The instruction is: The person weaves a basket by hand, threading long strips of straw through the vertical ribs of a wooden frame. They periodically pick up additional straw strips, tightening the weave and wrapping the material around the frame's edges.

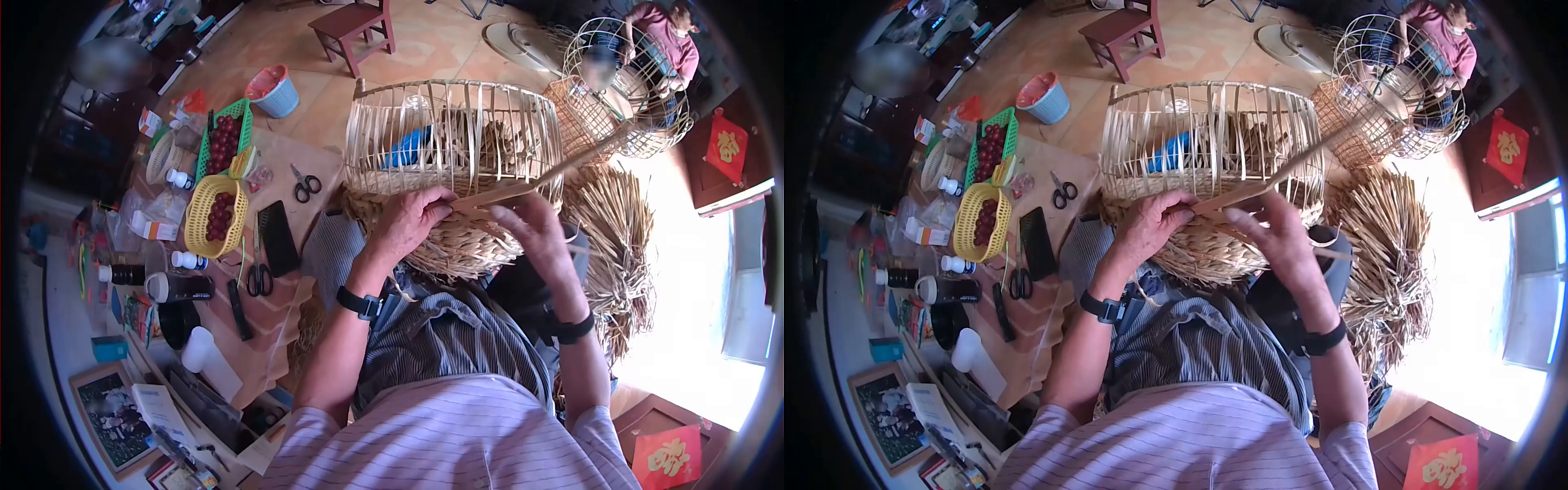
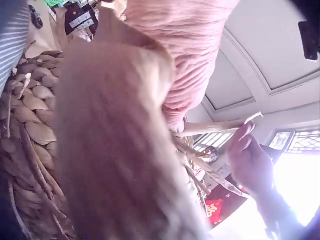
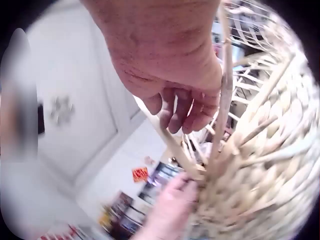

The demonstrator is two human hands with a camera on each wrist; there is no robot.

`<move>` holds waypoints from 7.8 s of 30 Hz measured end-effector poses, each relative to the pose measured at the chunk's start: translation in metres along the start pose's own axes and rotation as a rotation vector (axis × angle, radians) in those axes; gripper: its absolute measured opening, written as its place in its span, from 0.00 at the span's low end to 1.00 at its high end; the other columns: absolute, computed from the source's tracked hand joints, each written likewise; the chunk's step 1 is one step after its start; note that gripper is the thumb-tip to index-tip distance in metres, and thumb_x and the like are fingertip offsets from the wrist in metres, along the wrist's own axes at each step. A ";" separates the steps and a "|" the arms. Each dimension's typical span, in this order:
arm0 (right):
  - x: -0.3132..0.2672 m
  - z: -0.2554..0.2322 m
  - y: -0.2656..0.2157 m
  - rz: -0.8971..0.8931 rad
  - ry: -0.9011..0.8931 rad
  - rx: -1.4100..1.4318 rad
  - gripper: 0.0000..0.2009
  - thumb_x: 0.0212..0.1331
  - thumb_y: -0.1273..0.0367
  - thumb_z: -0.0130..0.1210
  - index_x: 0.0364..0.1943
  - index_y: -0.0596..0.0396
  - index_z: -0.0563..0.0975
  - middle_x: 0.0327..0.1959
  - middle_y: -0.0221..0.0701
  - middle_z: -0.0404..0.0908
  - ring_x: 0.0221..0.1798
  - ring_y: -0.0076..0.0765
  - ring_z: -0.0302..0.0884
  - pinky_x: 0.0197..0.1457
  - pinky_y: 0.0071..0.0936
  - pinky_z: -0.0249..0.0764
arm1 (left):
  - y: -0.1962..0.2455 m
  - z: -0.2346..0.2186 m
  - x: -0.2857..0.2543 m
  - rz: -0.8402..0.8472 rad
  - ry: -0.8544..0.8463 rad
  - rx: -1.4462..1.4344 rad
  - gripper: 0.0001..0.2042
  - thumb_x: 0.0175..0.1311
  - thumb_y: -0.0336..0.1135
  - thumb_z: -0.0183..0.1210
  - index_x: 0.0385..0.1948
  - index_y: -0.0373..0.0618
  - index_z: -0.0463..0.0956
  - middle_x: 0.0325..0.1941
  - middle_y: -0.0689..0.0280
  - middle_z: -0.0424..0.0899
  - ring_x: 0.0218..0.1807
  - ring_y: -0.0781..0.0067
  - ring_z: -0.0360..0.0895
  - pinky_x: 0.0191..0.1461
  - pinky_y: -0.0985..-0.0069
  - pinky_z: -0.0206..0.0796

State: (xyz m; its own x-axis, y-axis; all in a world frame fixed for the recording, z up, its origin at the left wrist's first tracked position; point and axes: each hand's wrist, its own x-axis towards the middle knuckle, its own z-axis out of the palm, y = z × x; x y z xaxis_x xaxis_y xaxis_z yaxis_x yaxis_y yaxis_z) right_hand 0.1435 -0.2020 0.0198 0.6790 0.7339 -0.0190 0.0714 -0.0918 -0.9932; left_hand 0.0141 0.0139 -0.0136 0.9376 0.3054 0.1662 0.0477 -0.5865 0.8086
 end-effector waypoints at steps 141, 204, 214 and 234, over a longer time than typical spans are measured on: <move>0.104 0.010 0.004 -0.387 0.191 -0.452 0.08 0.67 0.78 0.57 0.47 0.61 0.81 0.25 0.46 0.80 0.27 0.47 0.80 0.33 0.44 0.74 | 0.018 0.065 0.033 -0.084 0.082 0.689 0.10 0.72 0.34 0.60 0.32 0.40 0.86 0.22 0.50 0.86 0.26 0.50 0.87 0.31 0.53 0.79; -0.092 -0.163 0.449 0.289 0.635 0.400 0.18 0.78 0.64 0.54 0.68 0.49 0.76 0.45 0.35 0.86 0.43 0.35 0.84 0.37 0.31 0.79 | -0.002 0.077 -0.005 0.250 0.268 0.354 0.07 0.74 0.26 0.56 0.50 0.41 0.74 0.42 0.53 0.83 0.47 0.45 0.81 0.55 0.53 0.73; -0.310 -0.211 0.520 0.410 0.515 0.192 0.22 0.78 0.65 0.52 0.73 0.47 0.72 0.52 0.43 0.88 0.48 0.45 0.88 0.42 0.37 0.84 | -0.002 0.078 -0.005 0.243 0.276 0.340 0.07 0.75 0.26 0.55 0.50 0.40 0.74 0.41 0.53 0.83 0.46 0.46 0.82 0.55 0.54 0.73; -0.337 -0.232 0.578 0.436 -0.214 -1.014 0.26 0.57 0.78 0.60 0.63 0.63 0.72 0.55 0.51 0.85 0.71 0.58 0.73 0.79 0.44 0.68 | -0.004 0.077 -0.005 0.246 0.276 0.385 0.06 0.77 0.28 0.54 0.49 0.39 0.76 0.42 0.51 0.84 0.47 0.45 0.83 0.55 0.55 0.74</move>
State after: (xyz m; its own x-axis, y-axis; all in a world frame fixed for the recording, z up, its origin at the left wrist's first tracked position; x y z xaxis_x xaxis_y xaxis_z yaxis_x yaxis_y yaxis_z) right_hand 0.1258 -0.6584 -0.5212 0.6589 0.5966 -0.4581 0.4860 -0.8025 -0.3461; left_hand 0.0356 -0.0433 -0.0609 0.8141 0.2795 0.5090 0.0092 -0.8826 0.4700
